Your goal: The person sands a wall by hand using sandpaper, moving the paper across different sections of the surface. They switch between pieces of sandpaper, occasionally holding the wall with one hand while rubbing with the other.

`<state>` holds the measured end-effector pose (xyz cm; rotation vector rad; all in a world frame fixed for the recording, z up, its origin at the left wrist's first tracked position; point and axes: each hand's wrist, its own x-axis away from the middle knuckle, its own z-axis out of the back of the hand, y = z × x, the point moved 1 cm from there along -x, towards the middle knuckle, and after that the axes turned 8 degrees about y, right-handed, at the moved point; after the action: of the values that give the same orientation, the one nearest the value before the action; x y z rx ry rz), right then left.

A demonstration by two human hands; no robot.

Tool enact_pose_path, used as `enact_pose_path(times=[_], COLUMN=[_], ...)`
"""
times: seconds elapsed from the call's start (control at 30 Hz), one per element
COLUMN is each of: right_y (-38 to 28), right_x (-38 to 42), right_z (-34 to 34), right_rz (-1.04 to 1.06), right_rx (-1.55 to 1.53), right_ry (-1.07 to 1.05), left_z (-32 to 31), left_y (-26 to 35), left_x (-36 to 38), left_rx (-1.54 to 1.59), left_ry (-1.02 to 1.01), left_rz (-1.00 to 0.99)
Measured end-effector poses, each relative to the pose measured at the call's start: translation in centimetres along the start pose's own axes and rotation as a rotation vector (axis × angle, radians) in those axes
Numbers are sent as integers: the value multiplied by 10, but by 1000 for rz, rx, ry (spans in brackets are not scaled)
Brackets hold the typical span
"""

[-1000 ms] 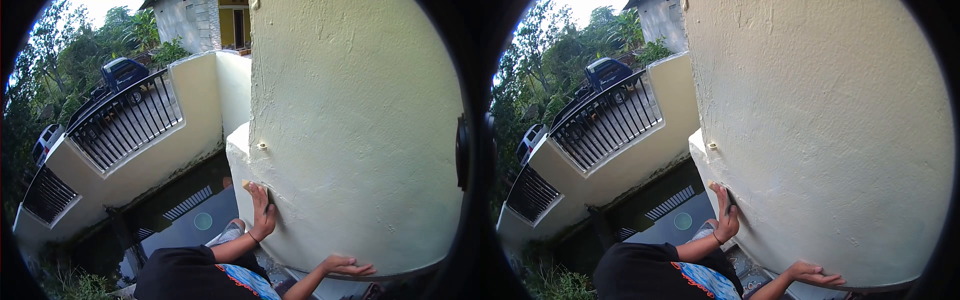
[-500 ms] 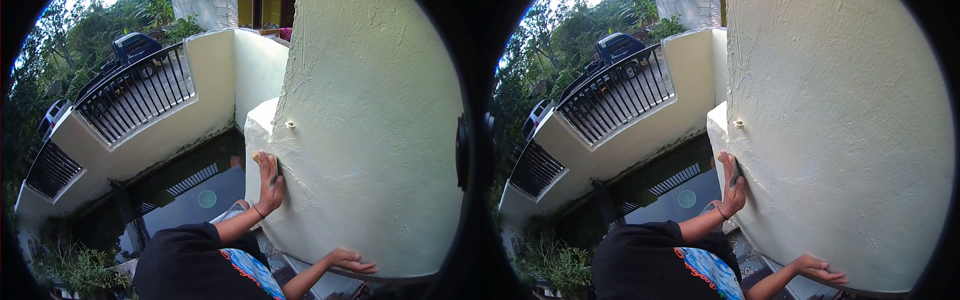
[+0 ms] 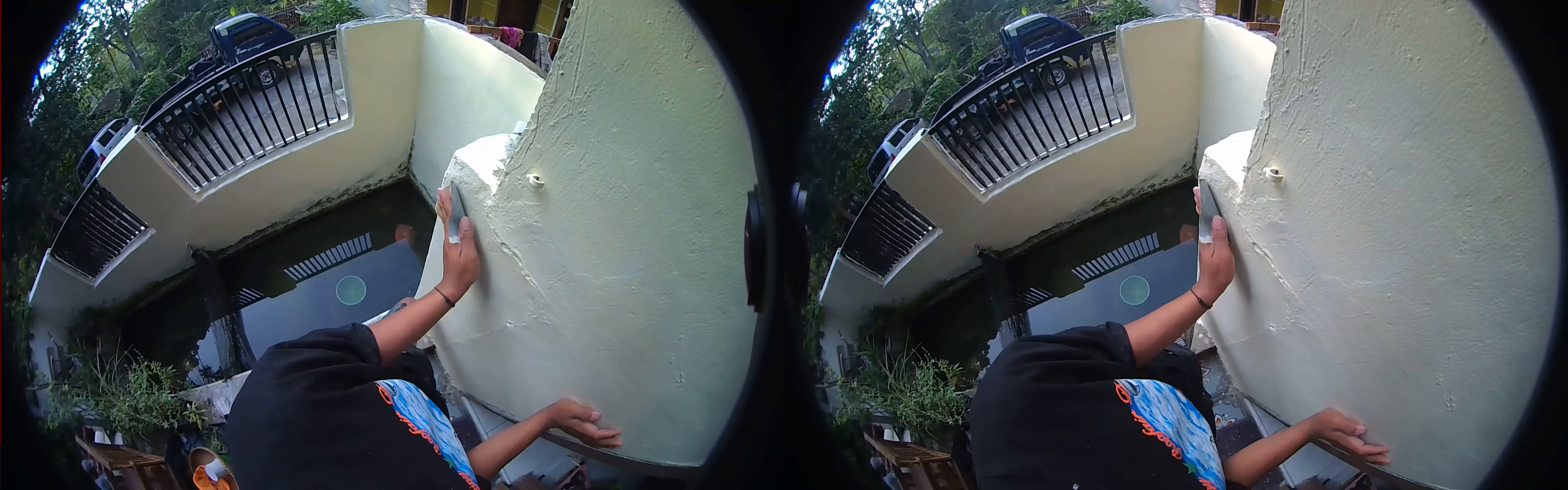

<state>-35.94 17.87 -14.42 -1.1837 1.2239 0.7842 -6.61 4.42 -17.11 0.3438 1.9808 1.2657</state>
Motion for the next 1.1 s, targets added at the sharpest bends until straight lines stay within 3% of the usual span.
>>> enact_pose_path(times=[0.1,0.27,0.33,0.4,0.5,0.63,0.73,0.77,0.8,0.87,0.9,1.0,1.07,1.1], right_y=[1,0,1,2,3,3,3,4,3,3,2,2,1,1], right_x=[0,-1,0,0,1,1,1,1,0,1,1,0,0,1], right_z=[1,2,0,0,1,1,0,1,0,0,-1,0,-1,-1], right_rz=[19,-9,-29,-11,9,7,21,28,33,40,36,35,35,35], right_rx=[4,-12,-32,-68,-35,-1,1,10,12,22,17,22,29,25], right_ry=[-10,-5,-3,-7,0,7,13,8,9,11,16,18,11,12], left_z=[-3,5,6,0,-6,3,7,8,5,8,6,6,8,9], left_y=[7,4,1,4,1,6,0,-4,0,-66,-62,-32,-12,-8], left_x=[-5,78,64,32,10,61,59,41,22,-6,-5,20,64,68], left_rx=[101,4,-33,-102,-9,-150,5,-110,-67,67,70,32,-107,-106], left_ry=[86,-240,-212,-59,73,-145,-137,-90,-4,26,21,39,-120,-120], left_rz=[19,-21,-53,-99,-36,-65,-18,-74,-10,344,347,219,-8,-5])
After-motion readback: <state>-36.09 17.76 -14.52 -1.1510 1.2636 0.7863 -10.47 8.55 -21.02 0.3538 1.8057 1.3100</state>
